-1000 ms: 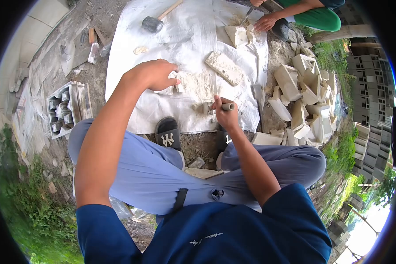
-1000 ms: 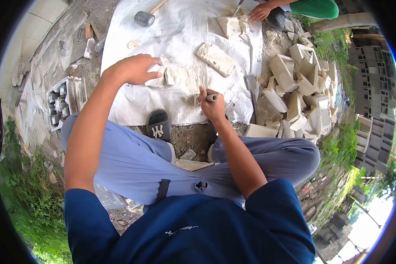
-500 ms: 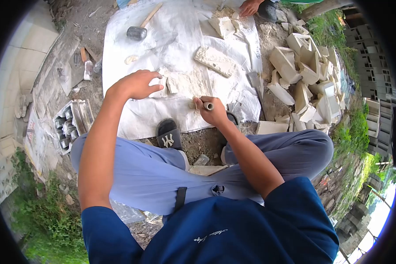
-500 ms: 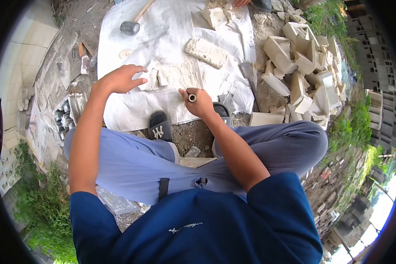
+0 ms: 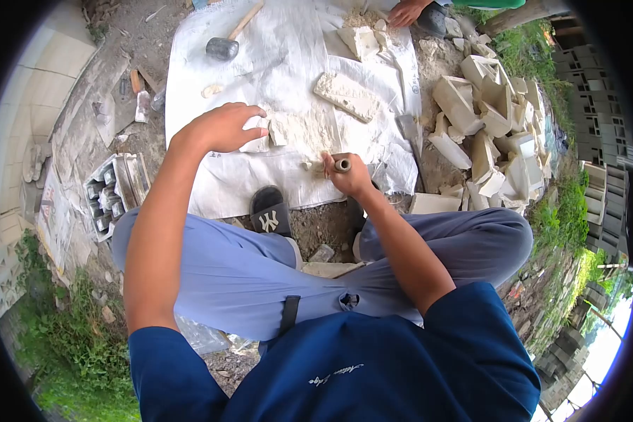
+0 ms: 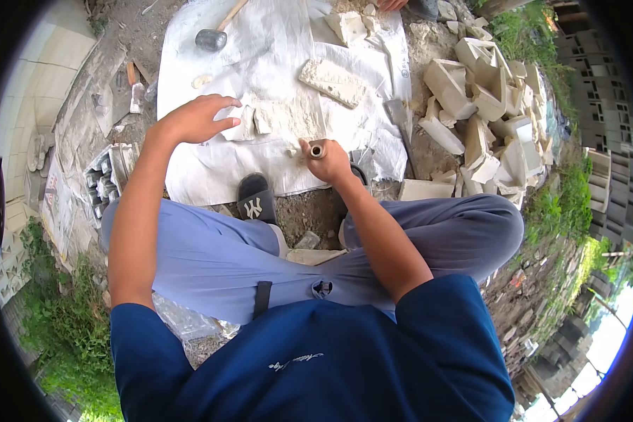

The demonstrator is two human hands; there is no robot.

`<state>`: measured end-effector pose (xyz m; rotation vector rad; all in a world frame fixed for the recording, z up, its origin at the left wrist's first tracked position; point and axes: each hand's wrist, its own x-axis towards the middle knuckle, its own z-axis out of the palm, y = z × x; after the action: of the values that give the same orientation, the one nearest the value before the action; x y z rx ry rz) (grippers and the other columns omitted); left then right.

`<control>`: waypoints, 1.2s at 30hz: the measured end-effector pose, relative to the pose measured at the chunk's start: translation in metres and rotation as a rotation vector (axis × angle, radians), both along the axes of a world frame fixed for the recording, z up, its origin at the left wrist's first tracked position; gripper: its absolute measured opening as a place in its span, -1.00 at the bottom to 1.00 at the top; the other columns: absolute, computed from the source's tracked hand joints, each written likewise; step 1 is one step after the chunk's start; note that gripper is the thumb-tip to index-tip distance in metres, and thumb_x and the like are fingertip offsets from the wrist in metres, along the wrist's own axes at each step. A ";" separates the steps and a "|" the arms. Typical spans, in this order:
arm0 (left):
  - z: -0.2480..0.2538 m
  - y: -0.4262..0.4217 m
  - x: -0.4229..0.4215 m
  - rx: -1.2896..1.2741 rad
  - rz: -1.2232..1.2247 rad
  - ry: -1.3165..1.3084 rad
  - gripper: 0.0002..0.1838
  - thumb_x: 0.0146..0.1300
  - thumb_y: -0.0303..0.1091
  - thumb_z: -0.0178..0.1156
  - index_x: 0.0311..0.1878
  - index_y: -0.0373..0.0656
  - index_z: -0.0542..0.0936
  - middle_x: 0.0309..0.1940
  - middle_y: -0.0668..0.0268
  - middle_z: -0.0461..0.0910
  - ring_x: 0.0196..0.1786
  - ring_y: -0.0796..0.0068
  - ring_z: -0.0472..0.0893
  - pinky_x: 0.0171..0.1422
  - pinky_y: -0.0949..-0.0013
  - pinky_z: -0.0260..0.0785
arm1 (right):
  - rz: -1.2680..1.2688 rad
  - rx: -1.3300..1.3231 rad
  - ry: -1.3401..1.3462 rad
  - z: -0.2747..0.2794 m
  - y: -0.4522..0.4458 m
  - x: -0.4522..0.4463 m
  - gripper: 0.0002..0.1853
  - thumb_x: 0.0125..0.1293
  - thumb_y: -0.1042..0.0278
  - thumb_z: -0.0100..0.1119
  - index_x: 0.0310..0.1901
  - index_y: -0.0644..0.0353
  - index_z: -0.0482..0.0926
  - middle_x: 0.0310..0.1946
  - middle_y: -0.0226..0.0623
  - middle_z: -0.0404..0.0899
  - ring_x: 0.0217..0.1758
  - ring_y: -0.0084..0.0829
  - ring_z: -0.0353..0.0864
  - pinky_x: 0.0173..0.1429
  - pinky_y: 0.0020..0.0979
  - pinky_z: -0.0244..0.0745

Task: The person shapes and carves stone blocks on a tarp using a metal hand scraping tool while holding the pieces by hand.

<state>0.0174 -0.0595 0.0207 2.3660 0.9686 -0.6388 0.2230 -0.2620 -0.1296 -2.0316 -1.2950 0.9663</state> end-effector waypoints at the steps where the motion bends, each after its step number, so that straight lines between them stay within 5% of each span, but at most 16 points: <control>1: 0.000 0.002 0.000 -0.005 0.000 0.011 -0.42 0.48 0.12 0.11 0.42 0.02 0.49 0.37 0.09 0.50 0.43 0.08 0.45 0.50 0.13 0.32 | 0.010 -0.061 -0.093 0.001 -0.001 -0.005 -0.32 0.48 -0.28 0.05 -0.56 0.21 0.61 -0.56 0.10 0.58 -0.37 0.18 0.61 -0.27 0.02 0.47; 9: -0.004 0.006 -0.013 0.031 0.000 0.036 -0.43 0.49 0.12 0.10 0.42 0.03 0.49 0.34 0.11 0.53 0.41 0.10 0.47 0.48 0.12 0.34 | -0.040 0.127 -0.086 0.042 0.010 -0.016 -0.32 0.48 -0.19 0.14 -0.67 0.22 0.57 -0.75 -0.01 0.45 -0.64 0.10 0.44 -0.47 -0.04 0.32; 10: -0.001 0.006 -0.012 0.047 -0.015 -0.001 -0.43 0.50 0.12 0.10 0.42 0.03 0.49 0.33 0.11 0.53 0.41 0.11 0.47 0.48 0.12 0.34 | -0.015 0.137 -0.127 0.039 0.007 -0.016 -0.33 0.51 -0.18 0.12 -0.58 0.27 0.66 -0.73 -0.25 0.57 -0.67 -0.44 0.55 -0.49 -0.30 0.41; 14: 0.005 0.003 -0.009 0.036 0.012 -0.044 -0.44 0.50 0.11 0.09 0.43 0.04 0.48 0.32 0.11 0.54 0.42 0.11 0.47 0.48 0.13 0.34 | -0.067 0.026 0.024 -0.009 0.001 -0.021 -0.39 0.53 -0.08 0.14 -0.55 0.31 0.67 -0.69 -0.31 0.59 -0.55 -0.48 0.61 -0.38 -0.34 0.47; 15: 0.003 0.005 -0.010 0.042 0.008 -0.029 -0.44 0.50 0.11 0.09 0.43 0.05 0.48 0.31 0.11 0.55 0.41 0.11 0.47 0.48 0.13 0.34 | -0.035 0.127 0.113 -0.010 0.001 -0.023 -0.38 0.52 -0.15 0.09 -0.53 0.23 0.69 -0.67 -0.09 0.58 -0.56 -0.01 0.60 -0.35 -0.13 0.48; 18: -0.001 0.009 -0.020 0.061 0.016 0.001 -0.43 0.50 0.11 0.09 0.43 0.04 0.48 0.29 0.10 0.56 0.40 0.10 0.48 0.47 0.12 0.35 | -0.036 0.016 0.018 -0.002 0.007 -0.017 -0.35 0.53 -0.18 0.05 -0.56 0.20 0.69 -0.68 -0.13 0.59 -0.57 -0.05 0.60 -0.34 -0.14 0.48; 20: 0.001 0.010 -0.022 0.069 0.033 0.015 -0.43 0.50 0.10 0.09 0.43 0.03 0.48 0.27 0.09 0.56 0.39 0.10 0.49 0.46 0.12 0.35 | -0.033 -0.039 -0.021 0.022 0.013 -0.017 -0.29 0.56 -0.20 0.01 -0.53 0.30 0.70 -0.64 -0.27 0.64 -0.53 -0.49 0.59 -0.34 -0.34 0.48; 25: 0.009 0.005 -0.019 0.023 -0.006 0.002 -0.42 0.50 0.10 0.08 0.43 -0.01 0.47 0.25 0.08 0.57 0.38 0.09 0.49 0.45 0.12 0.35 | -0.088 0.122 0.108 0.037 0.014 -0.019 -0.37 0.55 -0.10 0.11 -0.55 0.30 0.66 -0.68 -0.34 0.58 -0.56 -0.52 0.56 -0.41 -0.37 0.45; 29: 0.009 0.005 -0.014 0.027 0.047 -0.022 -0.43 0.50 0.10 0.08 0.44 0.01 0.47 0.29 0.07 0.55 0.40 0.10 0.48 0.48 0.13 0.33 | -0.043 0.094 -0.094 -0.011 0.004 -0.029 -0.33 0.51 -0.18 0.09 -0.60 0.26 0.61 -0.73 -0.05 0.49 -0.59 0.08 0.48 -0.37 -0.12 0.45; 31: 0.004 0.010 -0.015 0.031 0.030 -0.007 -0.43 0.50 0.10 0.08 0.44 0.02 0.48 0.30 0.07 0.54 0.41 0.09 0.47 0.48 0.13 0.33 | -0.048 0.029 -0.023 -0.007 0.008 -0.023 -0.32 0.50 -0.19 0.10 -0.60 0.27 0.60 -0.72 -0.02 0.47 -0.57 0.10 0.50 -0.35 -0.08 0.47; 32: -0.001 0.013 -0.017 0.020 0.019 0.012 -0.43 0.50 0.10 0.08 0.43 0.02 0.48 0.31 0.07 0.54 0.41 0.09 0.47 0.48 0.12 0.33 | -0.051 0.033 -0.022 -0.007 0.010 -0.019 -0.32 0.50 -0.19 0.10 -0.60 0.27 0.60 -0.72 -0.02 0.47 -0.57 0.10 0.50 -0.35 -0.08 0.47; 34: -0.002 0.009 -0.021 0.031 0.027 0.027 -0.43 0.50 0.10 0.08 0.43 0.02 0.49 0.30 0.08 0.54 0.41 0.09 0.47 0.48 0.12 0.33 | -0.077 -0.002 -0.029 0.011 0.014 -0.014 -0.34 0.52 -0.20 0.07 -0.51 0.27 0.71 -0.66 -0.29 0.62 -0.60 -0.37 0.60 -0.39 -0.26 0.48; 36: 0.000 0.010 -0.022 0.042 0.048 0.039 -0.44 0.50 0.10 0.08 0.42 0.02 0.49 0.30 0.08 0.54 0.40 0.09 0.48 0.48 0.12 0.33 | -0.068 0.021 -0.069 0.032 0.018 -0.012 -0.34 0.53 -0.20 0.07 -0.52 0.26 0.71 -0.68 -0.30 0.61 -0.61 -0.40 0.59 -0.40 -0.28 0.47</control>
<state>-0.0043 -0.0497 0.0207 2.3674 1.0624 -0.6545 0.2108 -0.2443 -0.0980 -2.0955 -1.2572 0.8558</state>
